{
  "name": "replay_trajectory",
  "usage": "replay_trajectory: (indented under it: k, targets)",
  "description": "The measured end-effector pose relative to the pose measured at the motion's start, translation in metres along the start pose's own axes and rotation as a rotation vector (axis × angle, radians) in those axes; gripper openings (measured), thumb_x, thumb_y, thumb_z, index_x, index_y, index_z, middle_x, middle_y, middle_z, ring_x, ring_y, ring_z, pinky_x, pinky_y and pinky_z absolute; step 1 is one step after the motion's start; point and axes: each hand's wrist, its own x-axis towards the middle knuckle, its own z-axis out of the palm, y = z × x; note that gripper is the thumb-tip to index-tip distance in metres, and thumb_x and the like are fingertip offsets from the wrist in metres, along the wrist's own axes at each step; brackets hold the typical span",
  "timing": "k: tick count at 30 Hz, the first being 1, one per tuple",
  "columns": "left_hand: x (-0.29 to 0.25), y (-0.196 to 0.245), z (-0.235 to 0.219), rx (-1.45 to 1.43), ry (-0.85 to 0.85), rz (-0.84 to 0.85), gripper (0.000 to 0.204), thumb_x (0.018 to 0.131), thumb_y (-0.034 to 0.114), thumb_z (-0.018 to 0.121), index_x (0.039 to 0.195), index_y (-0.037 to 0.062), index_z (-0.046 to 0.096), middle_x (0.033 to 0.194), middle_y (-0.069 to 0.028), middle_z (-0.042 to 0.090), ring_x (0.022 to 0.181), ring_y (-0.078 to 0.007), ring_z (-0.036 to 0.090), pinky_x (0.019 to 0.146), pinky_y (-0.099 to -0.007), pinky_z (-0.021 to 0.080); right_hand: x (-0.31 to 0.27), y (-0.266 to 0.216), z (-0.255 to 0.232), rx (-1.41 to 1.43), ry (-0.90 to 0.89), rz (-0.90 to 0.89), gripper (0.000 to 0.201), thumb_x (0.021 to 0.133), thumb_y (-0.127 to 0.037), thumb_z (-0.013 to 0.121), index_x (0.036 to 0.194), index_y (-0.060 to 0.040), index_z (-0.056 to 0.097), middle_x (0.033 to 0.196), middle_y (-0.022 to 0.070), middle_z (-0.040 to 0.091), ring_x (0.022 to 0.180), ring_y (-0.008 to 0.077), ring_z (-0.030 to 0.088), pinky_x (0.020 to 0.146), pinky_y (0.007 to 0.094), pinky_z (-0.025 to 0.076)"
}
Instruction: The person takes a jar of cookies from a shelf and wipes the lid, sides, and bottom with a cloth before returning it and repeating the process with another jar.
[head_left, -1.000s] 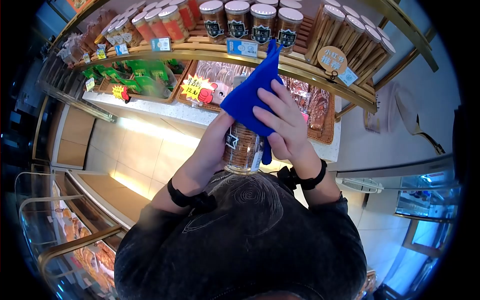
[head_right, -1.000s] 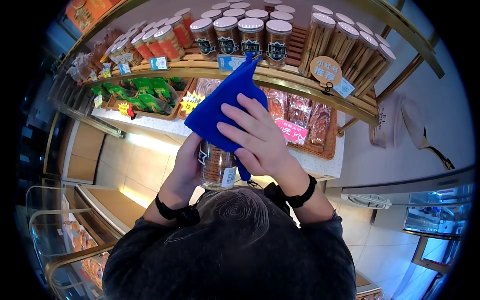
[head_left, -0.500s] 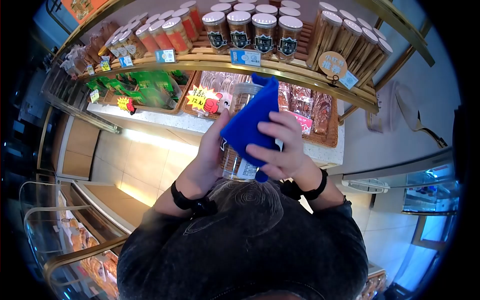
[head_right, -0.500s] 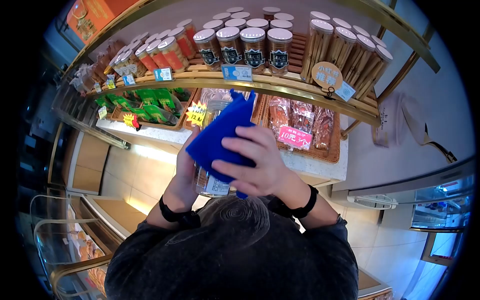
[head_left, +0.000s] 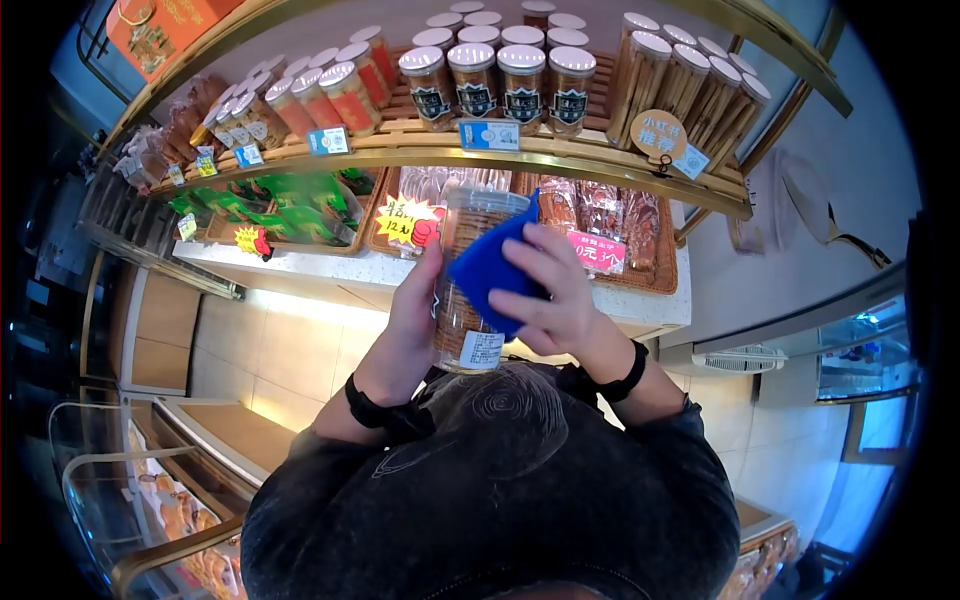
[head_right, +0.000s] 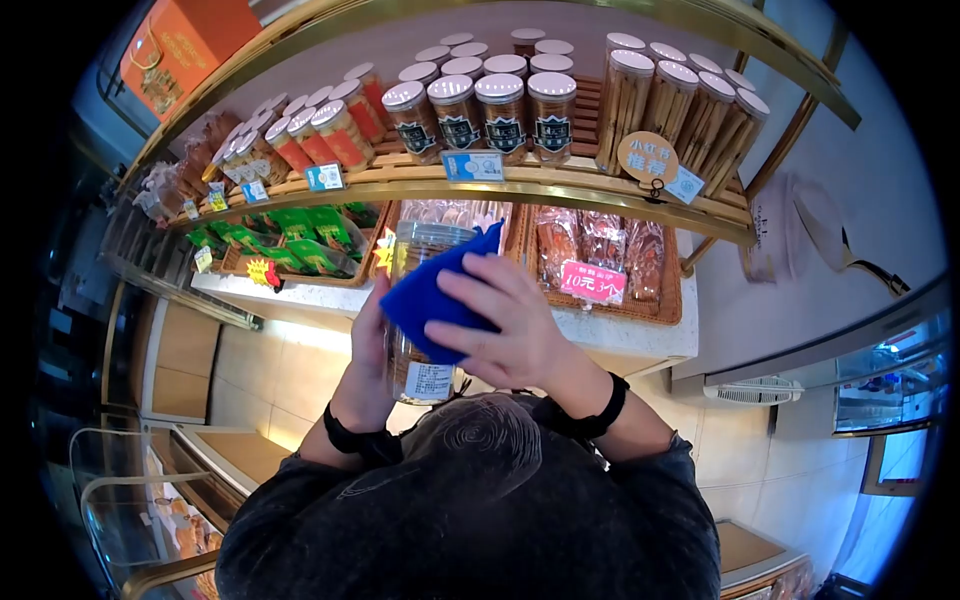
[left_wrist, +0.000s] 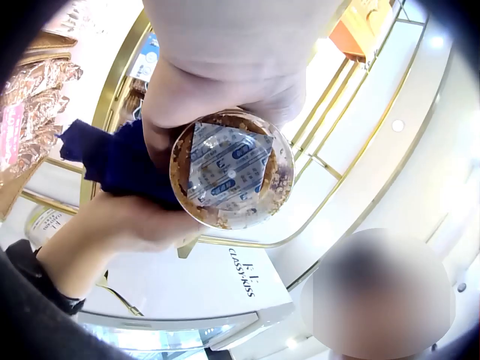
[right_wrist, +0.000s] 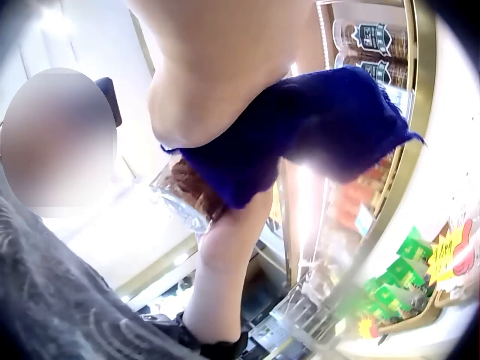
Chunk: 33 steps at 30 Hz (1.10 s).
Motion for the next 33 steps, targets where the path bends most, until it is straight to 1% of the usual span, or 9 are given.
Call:
replay_trajectory:
  k: [4,8,11,13,14,16,22,25,33]
  targets:
    - [0.006,-0.012,-0.019,-0.131,-0.315,0.046,0.054,0.098,0.042,0.028,0.129,0.0004,0.041,0.119,-0.0167,0.056,0.102,-0.0256,0.06,0.089,-0.0393,0.05,0.0,0.007,-0.003,-0.064,0.101,0.215,0.037,0.078,-0.029,0.057,0.11,-0.013,0.066,0.129,0.0195,0.047,0.112,0.0397,0.047,0.094,0.0488,0.038]
    - [0.006,-0.013,-0.018,-0.176,-0.113,0.079,0.049,0.1,0.033,0.023,0.127,-0.0011,0.044,0.118,-0.0163,0.057,0.104,-0.0236,0.06,0.091,-0.0363,0.048,-0.012,-0.013,0.0,0.083,0.029,-0.094,0.034,0.074,-0.033,0.061,0.102,-0.016,0.071,0.12,0.0143,0.054,0.103,0.034,0.052,0.083,0.0439,0.044]
    - [0.003,-0.018,-0.017,-0.18,-0.041,0.057,0.05,0.1,0.035,0.023,0.128,-0.0011,0.043,0.116,-0.0162,0.058,0.103,-0.0238,0.06,0.091,-0.0366,0.048,-0.011,-0.008,-0.006,-0.01,0.006,0.029,0.034,0.075,-0.034,0.061,0.104,-0.0172,0.07,0.123,0.0143,0.052,0.105,0.0338,0.051,0.085,0.0445,0.042]
    - [-0.001,-0.02,-0.026,-0.263,-0.436,0.023,0.051,0.099,0.037,0.023,0.129,-0.0005,0.042,0.119,-0.016,0.057,0.104,-0.0239,0.059,0.092,-0.0364,0.048,-0.006,-0.007,-0.007,-0.058,0.057,0.112,0.033,0.077,-0.032,0.06,0.105,-0.0177,0.069,0.124,0.0143,0.051,0.107,0.0338,0.049,0.088,0.0449,0.04]
    - [-0.003,-0.02,-0.023,-0.265,-0.432,0.027,0.051,0.099,0.037,0.023,0.129,-0.0005,0.042,0.119,-0.016,0.057,0.104,-0.0239,0.059,0.092,-0.0364,0.048,-0.004,-0.008,-0.006,-0.069,0.072,0.12,0.032,0.078,-0.031,0.06,0.105,-0.0179,0.068,0.124,0.014,0.051,0.108,0.0339,0.049,0.09,0.0451,0.039]
    - [-0.008,-0.019,-0.014,-0.182,-0.014,0.085,0.052,0.099,0.038,0.023,0.13,0.0004,0.041,0.121,-0.0158,0.055,0.106,-0.0238,0.058,0.093,-0.0368,0.047,0.002,-0.02,-0.005,0.039,0.004,0.007,0.031,0.077,-0.03,0.06,0.105,-0.0188,0.068,0.125,0.0121,0.051,0.11,0.0331,0.049,0.093,0.0465,0.037]
    - [-0.008,-0.029,-0.031,-0.151,-0.159,0.063,0.045,0.099,0.034,0.033,0.135,0.0079,0.036,0.125,-0.0116,0.052,0.111,-0.0223,0.056,0.094,-0.0383,0.048,0.022,0.004,-0.008,0.039,-0.158,-0.049,0.035,0.084,-0.031,0.053,0.114,-0.0165,0.063,0.13,0.0096,0.052,0.124,0.0361,0.043,0.105,0.0519,0.022]
    - [-0.005,-0.018,-0.019,-0.064,-0.036,0.13,0.043,0.099,0.034,0.035,0.138,0.0155,0.029,0.126,-0.0095,0.049,0.111,-0.0224,0.055,0.094,-0.0405,0.048,0.029,0.007,-0.006,-0.013,-0.206,0.033,0.036,0.084,-0.028,0.052,0.117,-0.0143,0.061,0.131,0.0096,0.051,0.125,0.0378,0.041,0.105,0.0551,0.02]
    - [0.004,-0.013,-0.023,-0.017,-0.045,0.137,0.062,0.098,0.051,0.018,0.128,0.0029,0.044,0.117,-0.0111,0.057,0.105,-0.0205,0.058,0.094,-0.0344,0.046,0.027,-0.025,-0.002,0.113,-0.422,-0.171,0.035,0.082,-0.025,0.057,0.113,-0.0107,0.063,0.127,0.0079,0.055,0.124,0.0262,0.045,0.109,0.045,0.022]
